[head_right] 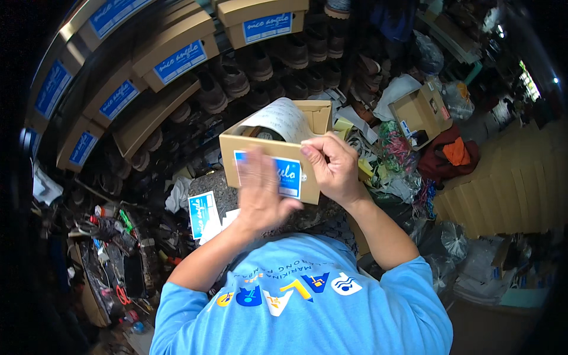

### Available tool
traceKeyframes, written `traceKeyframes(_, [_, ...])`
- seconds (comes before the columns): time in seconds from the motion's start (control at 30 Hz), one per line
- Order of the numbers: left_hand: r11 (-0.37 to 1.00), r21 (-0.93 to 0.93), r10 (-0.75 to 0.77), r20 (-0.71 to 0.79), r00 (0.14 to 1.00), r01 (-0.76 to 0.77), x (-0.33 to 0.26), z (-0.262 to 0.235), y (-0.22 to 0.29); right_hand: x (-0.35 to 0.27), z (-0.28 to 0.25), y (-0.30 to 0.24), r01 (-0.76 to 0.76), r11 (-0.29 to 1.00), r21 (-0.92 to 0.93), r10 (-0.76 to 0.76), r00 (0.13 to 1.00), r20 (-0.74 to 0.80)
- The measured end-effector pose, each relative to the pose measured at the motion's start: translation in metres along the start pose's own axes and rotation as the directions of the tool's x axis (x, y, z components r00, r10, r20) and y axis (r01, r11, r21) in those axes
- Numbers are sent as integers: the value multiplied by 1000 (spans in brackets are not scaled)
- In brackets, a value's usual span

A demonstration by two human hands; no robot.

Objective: The recorder laces a finished leather shoe and attaches a brand tag before placing it back in the box.

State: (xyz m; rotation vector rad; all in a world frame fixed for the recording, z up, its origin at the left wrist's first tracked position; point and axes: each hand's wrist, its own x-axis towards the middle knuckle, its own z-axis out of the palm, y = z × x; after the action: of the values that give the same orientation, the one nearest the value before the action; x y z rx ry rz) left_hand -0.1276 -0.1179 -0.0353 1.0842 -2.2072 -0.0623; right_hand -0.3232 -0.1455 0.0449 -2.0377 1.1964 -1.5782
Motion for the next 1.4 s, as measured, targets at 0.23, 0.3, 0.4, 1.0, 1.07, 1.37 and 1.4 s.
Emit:
traceKeyframes(0.23, [759, -375, 583, 24, 812, -533, 9, -31, 24, -27, -14, 1, 18, 999, 32, -22, 992, 121])
traceKeyframes(0.3, [717, -415, 546, -167, 821, -560, 25, -69, -2, -43, -31, 8, 76, 995, 62, -89, 965, 246])
traceKeyframes(0.4, [926, -99, 328, -265, 907, -364, 66, -101, -35, -64, -51, 10, 63, 994, 95, -95, 920, 380])
traceKeyframes(1.0, [821, 152, -30, 974, 225, -550, 133, 85, 36, 24, -94, 82, -121, 992, -41, 120, 993, -12])
traceKeyframes(1.07, [802, 164, -52, 977, 206, -574, 134, 79, 40, 96, -76, 138, -205, 976, 69, 214, 965, -154])
traceKeyframes(1.37, [962, -201, 270, 589, 762, -186, 95, -32, 22, 376, -42, 266, -444, 733, -516, 374, 896, -239])
traceKeyframes(1.4, [977, -208, 150, 543, 826, -40, 82, -45, 18, 383, -36, 274, -434, 743, -510, 369, 901, -228])
